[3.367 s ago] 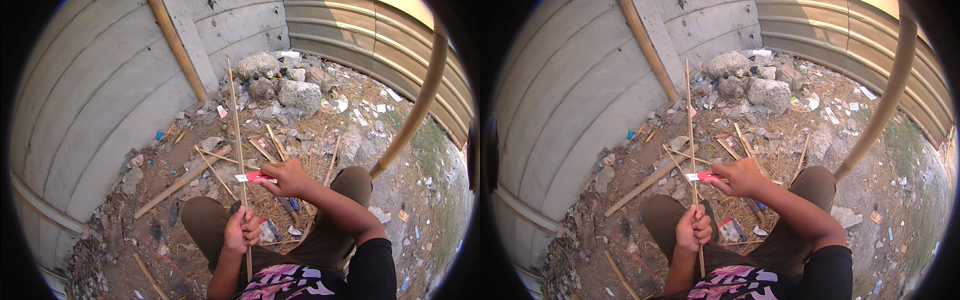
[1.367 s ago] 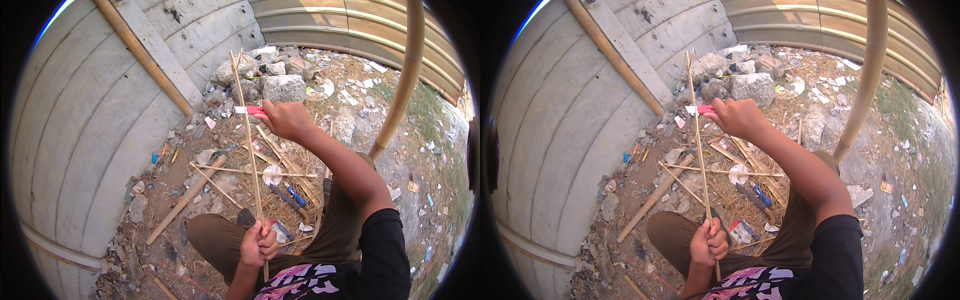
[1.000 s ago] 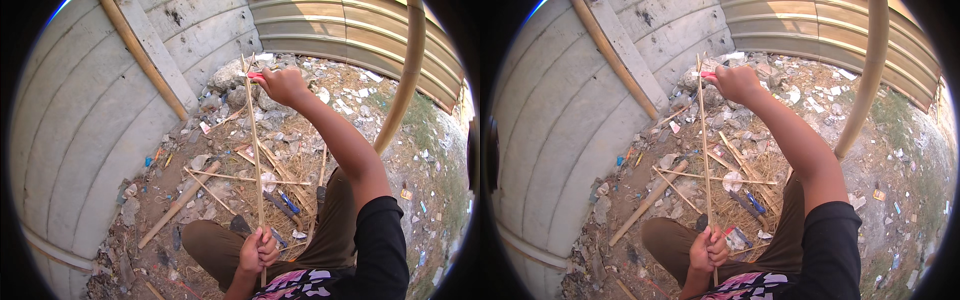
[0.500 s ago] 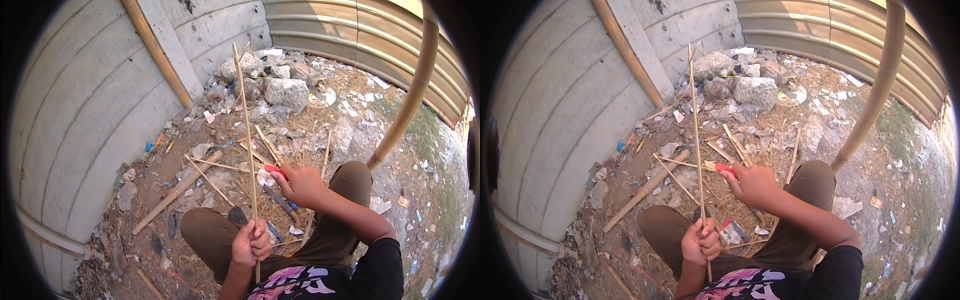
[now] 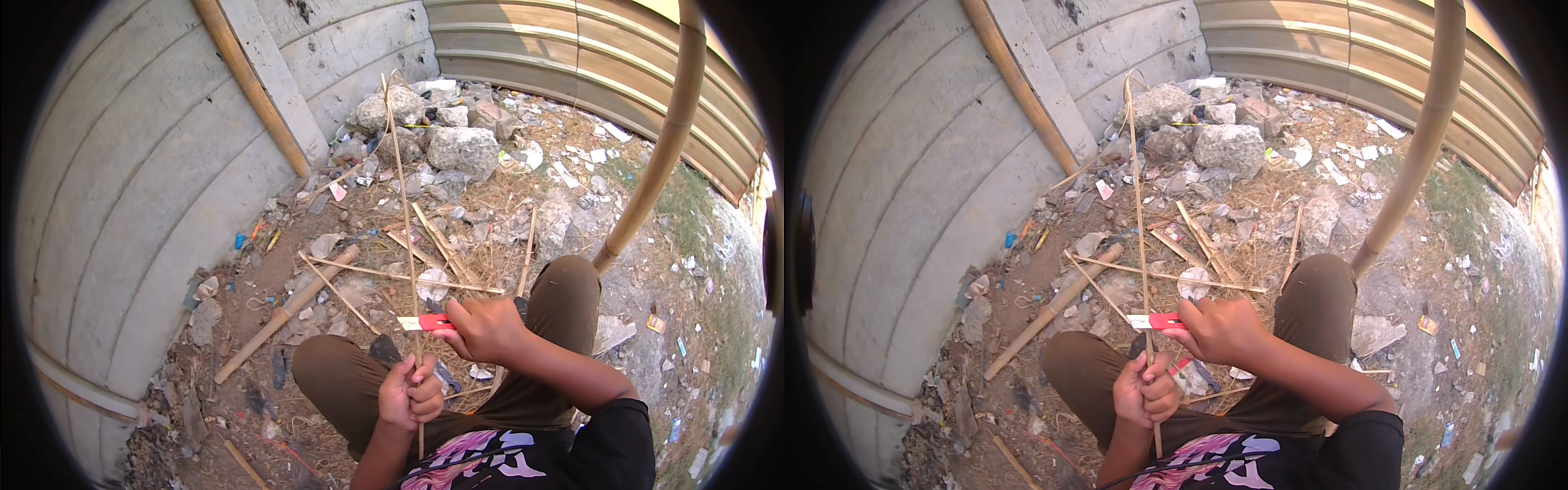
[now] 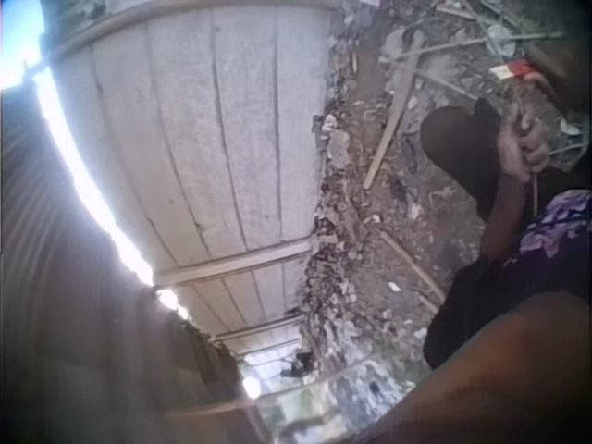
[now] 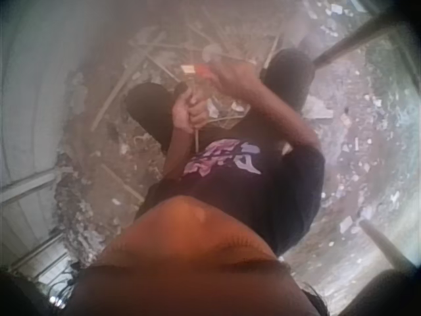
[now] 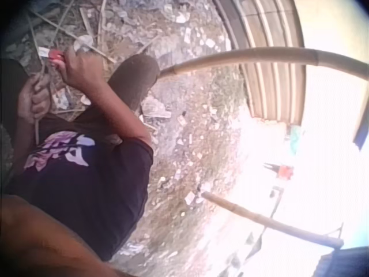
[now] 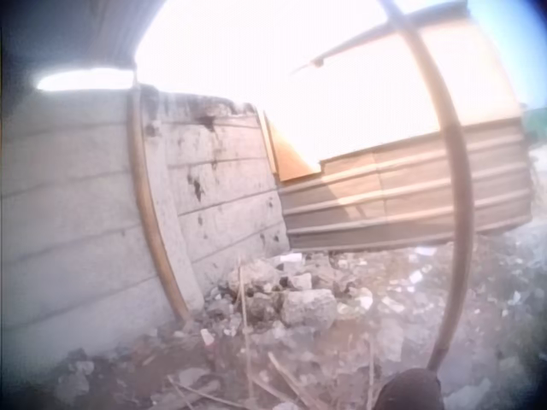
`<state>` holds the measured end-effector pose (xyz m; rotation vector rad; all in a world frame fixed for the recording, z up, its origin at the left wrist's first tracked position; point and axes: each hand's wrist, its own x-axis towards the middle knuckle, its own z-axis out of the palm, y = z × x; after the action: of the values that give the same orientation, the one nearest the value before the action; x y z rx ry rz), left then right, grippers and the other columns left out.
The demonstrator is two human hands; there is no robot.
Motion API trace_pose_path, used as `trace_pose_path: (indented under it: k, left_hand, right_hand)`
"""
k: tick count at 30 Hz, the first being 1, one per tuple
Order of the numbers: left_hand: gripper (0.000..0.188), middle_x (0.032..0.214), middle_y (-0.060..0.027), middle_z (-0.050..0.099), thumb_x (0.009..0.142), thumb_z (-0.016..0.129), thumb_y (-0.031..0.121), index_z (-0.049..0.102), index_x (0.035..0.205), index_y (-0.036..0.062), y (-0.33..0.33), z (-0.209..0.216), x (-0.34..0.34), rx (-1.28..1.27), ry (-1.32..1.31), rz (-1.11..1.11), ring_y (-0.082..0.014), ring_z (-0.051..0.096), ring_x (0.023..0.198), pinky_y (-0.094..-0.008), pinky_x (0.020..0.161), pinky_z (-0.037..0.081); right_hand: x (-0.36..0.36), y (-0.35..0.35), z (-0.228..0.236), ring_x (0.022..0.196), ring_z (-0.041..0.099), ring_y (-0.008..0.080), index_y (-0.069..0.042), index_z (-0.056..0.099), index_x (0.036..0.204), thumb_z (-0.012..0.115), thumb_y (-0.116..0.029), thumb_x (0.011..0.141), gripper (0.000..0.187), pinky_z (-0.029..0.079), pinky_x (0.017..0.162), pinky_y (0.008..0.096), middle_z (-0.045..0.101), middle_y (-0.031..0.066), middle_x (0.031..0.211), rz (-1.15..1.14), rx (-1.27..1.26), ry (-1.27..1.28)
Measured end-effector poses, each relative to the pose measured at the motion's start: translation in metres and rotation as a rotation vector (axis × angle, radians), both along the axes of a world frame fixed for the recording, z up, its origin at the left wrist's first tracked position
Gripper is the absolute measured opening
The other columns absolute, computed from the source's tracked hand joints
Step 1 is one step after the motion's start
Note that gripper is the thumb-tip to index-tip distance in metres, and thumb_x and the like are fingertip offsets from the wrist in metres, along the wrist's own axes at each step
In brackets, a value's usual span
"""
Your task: The person sits on the ground and shaves a long bamboo stick using a blue utility knife. They hold the stick with one hand and scrape the surface with the other, removing thin strips of wood. Later, they switch to a red utility knife to continue shaving the bamboo.
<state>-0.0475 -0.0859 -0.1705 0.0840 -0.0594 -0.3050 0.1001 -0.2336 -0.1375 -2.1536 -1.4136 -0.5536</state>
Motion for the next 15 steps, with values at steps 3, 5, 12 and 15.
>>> trace_pose_path:
  k: [3,5,12,15]
  left_hand:
    - [0.034,0.052,0.0074,0.023,0.106,0.035,0.037,0.038,0.083,0.0125,0.000,-0.001,0.001,-0.019,-0.017,-0.005,-0.0033,0.015,0.035,-0.0224,0.029,0.015]
    - [0.034,0.052,0.0075,0.022,0.107,0.035,0.037,0.038,0.083,0.0123,0.001,-0.001,0.001,-0.034,-0.026,-0.002,-0.0032,0.015,0.034,-0.0223,0.028,0.015]
    - [0.034,0.050,0.0076,0.022,0.107,0.033,0.036,0.036,0.083,0.0115,-0.001,0.003,0.004,-0.197,-0.139,-0.025,-0.0032,0.018,0.032,-0.0222,0.028,0.017]
    - [0.034,0.050,0.0075,0.022,0.107,0.033,0.035,0.036,0.083,0.0111,-0.003,0.003,0.004,-0.255,-0.169,-0.039,-0.0032,0.019,0.032,-0.0223,0.027,0.017]
  right_hand:
    - [0.008,0.003,-0.003,0.047,0.056,0.0246,-0.009,0.053,0.078,0.064,-0.046,0.091,0.040,0.043,0.042,0.0373,0.050,0.0056,0.058,0.014,0.015,-0.060]
    - [0.013,0.004,-0.003,0.047,0.056,0.0239,-0.010,0.053,0.078,0.064,-0.048,0.090,0.041,0.043,0.043,0.0370,0.049,0.0050,0.059,0.027,0.007,-0.099]
    - [0.031,0.015,0.008,0.046,0.054,0.0212,-0.012,0.053,0.075,0.061,-0.054,0.090,0.045,0.040,0.042,0.0347,0.046,0.0035,0.058,0.064,0.021,-0.267]
    - [0.046,0.023,0.012,0.043,0.053,0.0200,-0.013,0.051,0.074,0.060,-0.058,0.089,0.048,0.040,0.040,0.0341,0.045,0.0026,0.056,0.052,0.061,-0.326]
